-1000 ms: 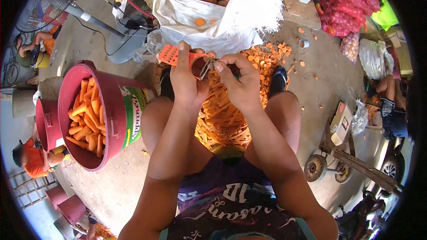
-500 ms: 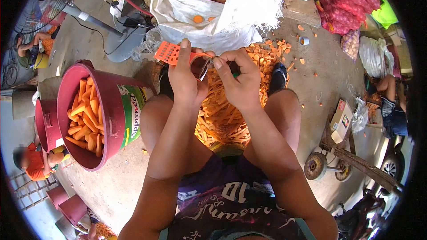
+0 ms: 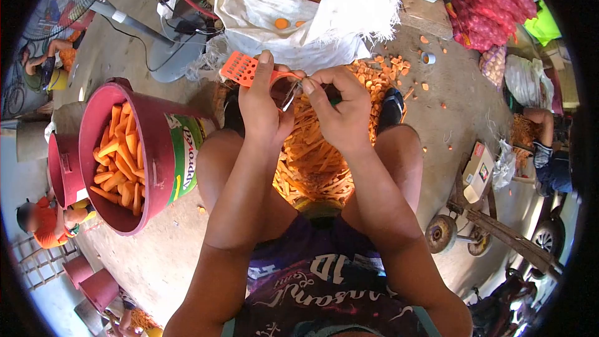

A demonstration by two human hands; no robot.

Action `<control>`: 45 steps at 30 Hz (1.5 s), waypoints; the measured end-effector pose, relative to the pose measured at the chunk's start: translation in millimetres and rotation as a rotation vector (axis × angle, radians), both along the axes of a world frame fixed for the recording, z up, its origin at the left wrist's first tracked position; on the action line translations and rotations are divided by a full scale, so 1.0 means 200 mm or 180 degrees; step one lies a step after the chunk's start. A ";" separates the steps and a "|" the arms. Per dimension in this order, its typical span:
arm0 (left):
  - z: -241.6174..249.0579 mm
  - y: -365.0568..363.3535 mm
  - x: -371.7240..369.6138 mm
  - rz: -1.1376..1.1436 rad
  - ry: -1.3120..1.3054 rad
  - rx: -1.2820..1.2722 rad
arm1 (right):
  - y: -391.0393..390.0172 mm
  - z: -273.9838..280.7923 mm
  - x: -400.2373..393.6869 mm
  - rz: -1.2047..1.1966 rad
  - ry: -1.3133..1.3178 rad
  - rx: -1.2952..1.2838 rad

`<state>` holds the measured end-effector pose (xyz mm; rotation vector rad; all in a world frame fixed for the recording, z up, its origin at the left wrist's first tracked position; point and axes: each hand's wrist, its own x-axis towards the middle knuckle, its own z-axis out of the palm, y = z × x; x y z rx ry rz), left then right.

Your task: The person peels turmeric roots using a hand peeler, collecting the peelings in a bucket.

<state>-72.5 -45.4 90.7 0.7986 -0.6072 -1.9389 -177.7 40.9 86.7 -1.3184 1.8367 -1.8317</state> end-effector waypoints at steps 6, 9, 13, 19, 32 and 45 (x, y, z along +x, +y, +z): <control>0.01 0.00 -0.01 0.0156 0.0068 0.0071 | 0.00 0.01 -0.01 0.0076 -0.0016 -0.0017; 0.00 -0.01 -0.01 0.0154 0.0131 0.0109 | 0.01 0.03 0.00 0.0136 -0.0173 0.0140; 0.00 -0.01 -0.01 0.0179 0.0056 0.0121 | 0.00 0.02 0.00 0.0074 -0.0048 0.0096; 0.02 -0.01 -0.01 0.0135 -0.0024 0.0164 | -0.01 0.01 0.00 0.0099 0.0013 -0.0005; 0.01 -0.02 -0.01 0.0228 0.0062 0.0323 | -0.01 0.01 0.03 0.0190 -0.0074 0.0062; 0.00 -0.02 0.00 0.0227 0.0150 0.0475 | -0.01 0.00 0.07 0.0117 -0.0137 0.0143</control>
